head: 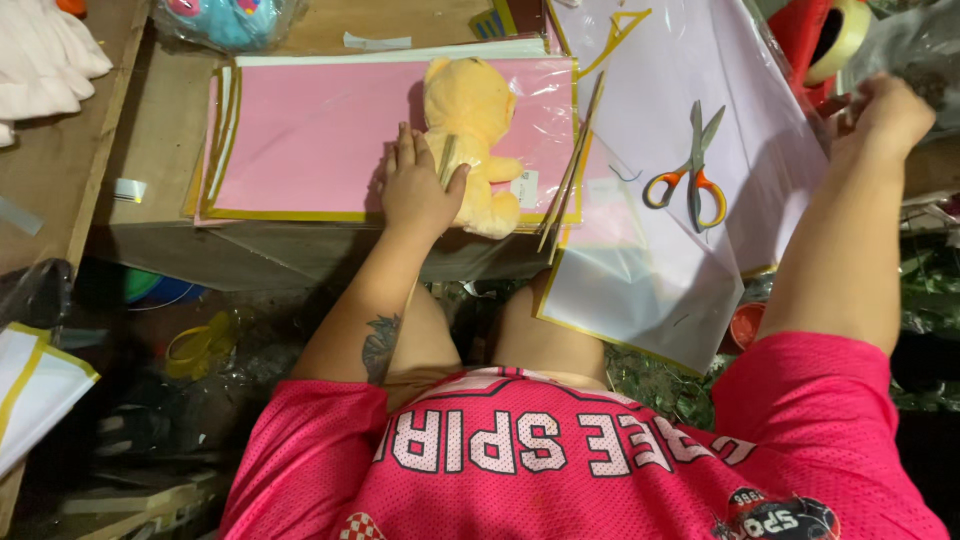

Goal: The person trims a ribbon with scissors and then attaches wooden sticks to the back of a small teddy bear by hand.

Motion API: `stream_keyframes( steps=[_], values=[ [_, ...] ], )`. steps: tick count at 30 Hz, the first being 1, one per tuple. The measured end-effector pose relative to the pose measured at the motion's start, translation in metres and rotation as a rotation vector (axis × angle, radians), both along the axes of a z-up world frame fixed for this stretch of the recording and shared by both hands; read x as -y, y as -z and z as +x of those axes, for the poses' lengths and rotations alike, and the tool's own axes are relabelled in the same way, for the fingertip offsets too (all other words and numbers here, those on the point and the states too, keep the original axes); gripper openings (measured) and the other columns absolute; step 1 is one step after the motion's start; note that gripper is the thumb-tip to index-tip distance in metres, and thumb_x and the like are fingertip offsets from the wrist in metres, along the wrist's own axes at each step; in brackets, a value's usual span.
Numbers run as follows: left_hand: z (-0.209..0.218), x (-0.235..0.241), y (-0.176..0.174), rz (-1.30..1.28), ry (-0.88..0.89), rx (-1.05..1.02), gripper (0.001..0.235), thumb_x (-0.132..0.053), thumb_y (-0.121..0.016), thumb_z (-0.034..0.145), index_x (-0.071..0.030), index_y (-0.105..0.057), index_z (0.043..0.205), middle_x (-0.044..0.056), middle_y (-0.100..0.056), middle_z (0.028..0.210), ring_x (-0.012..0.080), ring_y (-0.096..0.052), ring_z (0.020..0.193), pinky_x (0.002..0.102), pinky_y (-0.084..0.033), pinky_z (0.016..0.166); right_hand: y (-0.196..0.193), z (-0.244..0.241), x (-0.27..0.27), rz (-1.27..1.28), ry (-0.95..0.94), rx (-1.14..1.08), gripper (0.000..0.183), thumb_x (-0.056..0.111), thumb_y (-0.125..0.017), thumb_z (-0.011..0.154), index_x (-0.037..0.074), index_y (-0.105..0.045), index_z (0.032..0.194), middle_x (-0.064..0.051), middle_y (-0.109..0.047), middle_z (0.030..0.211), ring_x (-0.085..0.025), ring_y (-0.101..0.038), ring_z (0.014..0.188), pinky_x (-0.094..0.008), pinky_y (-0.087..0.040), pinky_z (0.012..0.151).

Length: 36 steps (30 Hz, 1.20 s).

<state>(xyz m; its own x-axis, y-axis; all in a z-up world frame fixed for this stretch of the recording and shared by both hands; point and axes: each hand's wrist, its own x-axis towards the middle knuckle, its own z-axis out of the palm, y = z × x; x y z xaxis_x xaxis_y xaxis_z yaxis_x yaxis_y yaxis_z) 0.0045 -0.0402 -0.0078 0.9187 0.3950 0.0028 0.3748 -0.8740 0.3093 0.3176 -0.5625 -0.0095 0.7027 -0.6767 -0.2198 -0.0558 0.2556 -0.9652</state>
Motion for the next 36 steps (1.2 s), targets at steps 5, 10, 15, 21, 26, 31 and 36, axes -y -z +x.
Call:
stream_keyframes(
  steps=[5, 10, 15, 21, 26, 31, 36],
  values=[
    [-0.001, -0.002, 0.006, -0.002, -0.024, 0.057, 0.09, -0.065, -0.048, 0.098, -0.002, -0.031, 0.16, 0.015, -0.021, 0.17, 0.0422, -0.027, 0.151, 0.06, -0.029, 0.116, -0.057, -0.112, -0.057, 0.266, -0.105, -0.145, 0.012, -0.001, -0.058, 0.103, 0.003, -0.062, 0.092, -0.007, -0.07, 0.086, -0.012, -0.066, 0.065, -0.022, -0.057, 0.055],
    [-0.001, -0.001, 0.008, -0.018, -0.034, 0.08, 0.09, -0.065, -0.049, 0.098, -0.001, -0.031, 0.16, 0.016, -0.02, 0.17, 0.0425, -0.027, 0.151, 0.061, -0.031, 0.115, -0.009, -0.075, -0.041, 0.507, -0.191, -0.159, 0.022, 0.013, -0.057, 0.108, 0.008, -0.063, 0.088, -0.002, -0.065, 0.068, -0.009, -0.062, 0.055, -0.018, -0.054, 0.047],
    [-0.003, 0.003, 0.008, -0.036, -0.048, 0.089, 0.091, -0.065, -0.051, 0.098, -0.002, -0.029, 0.161, 0.015, -0.02, 0.17, 0.0425, -0.025, 0.152, 0.062, -0.03, 0.116, 0.039, -0.034, -0.02, 0.726, -0.306, -0.397, 0.019, 0.004, -0.07, 0.101, 0.005, -0.073, 0.082, 0.001, -0.07, 0.065, -0.002, -0.062, 0.047, -0.01, -0.055, 0.042],
    [-0.003, 0.002, 0.013, -0.037, -0.044, 0.074, 0.092, -0.064, -0.051, 0.098, -0.003, -0.026, 0.162, 0.015, -0.017, 0.171, 0.0436, -0.022, 0.154, 0.06, -0.033, 0.116, -0.094, -0.131, -0.121, 0.298, -0.795, 0.058, 0.022, 0.03, -0.062, 0.114, 0.017, -0.071, 0.098, 0.011, -0.061, 0.065, 0.001, -0.054, 0.051, -0.01, -0.044, 0.049],
    [-0.001, 0.005, 0.012, -0.02, -0.052, 0.117, 0.093, -0.065, -0.052, 0.098, -0.003, -0.025, 0.162, 0.015, -0.019, 0.171, 0.042, -0.028, 0.152, 0.064, -0.035, 0.112, -0.154, -0.158, -0.237, -0.618, -1.609, 0.392, 0.016, 0.011, -0.068, 0.109, -0.003, -0.071, 0.116, -0.011, -0.06, 0.078, -0.013, -0.049, 0.062, -0.024, -0.039, 0.055],
    [-0.005, 0.008, -0.019, -0.061, -0.016, 0.044, 0.084, -0.06, -0.053, 0.1, -0.017, -0.021, 0.164, 0.009, -0.01, 0.172, 0.0427, -0.02, 0.155, 0.071, -0.024, 0.117, -0.176, -0.184, -0.355, -1.033, -1.886, 0.269, 0.046, 0.021, -0.07, 0.1, 0.015, -0.056, 0.144, -0.007, -0.063, 0.084, -0.015, -0.059, 0.07, -0.029, -0.047, 0.063],
    [-0.004, 0.007, -0.015, -0.078, 0.035, 0.28, 0.051, -0.043, -0.075, 0.09, -0.013, -0.054, 0.126, 0.021, -0.04, 0.155, 0.0535, -0.044, 0.136, 0.065, -0.049, 0.097, -0.123, -0.152, -0.401, -1.076, -2.043, 0.219, 0.042, 0.017, -0.066, 0.101, 0.011, -0.047, 0.138, -0.005, -0.057, 0.082, -0.016, -0.047, 0.068, -0.032, -0.04, 0.061]
  ],
)
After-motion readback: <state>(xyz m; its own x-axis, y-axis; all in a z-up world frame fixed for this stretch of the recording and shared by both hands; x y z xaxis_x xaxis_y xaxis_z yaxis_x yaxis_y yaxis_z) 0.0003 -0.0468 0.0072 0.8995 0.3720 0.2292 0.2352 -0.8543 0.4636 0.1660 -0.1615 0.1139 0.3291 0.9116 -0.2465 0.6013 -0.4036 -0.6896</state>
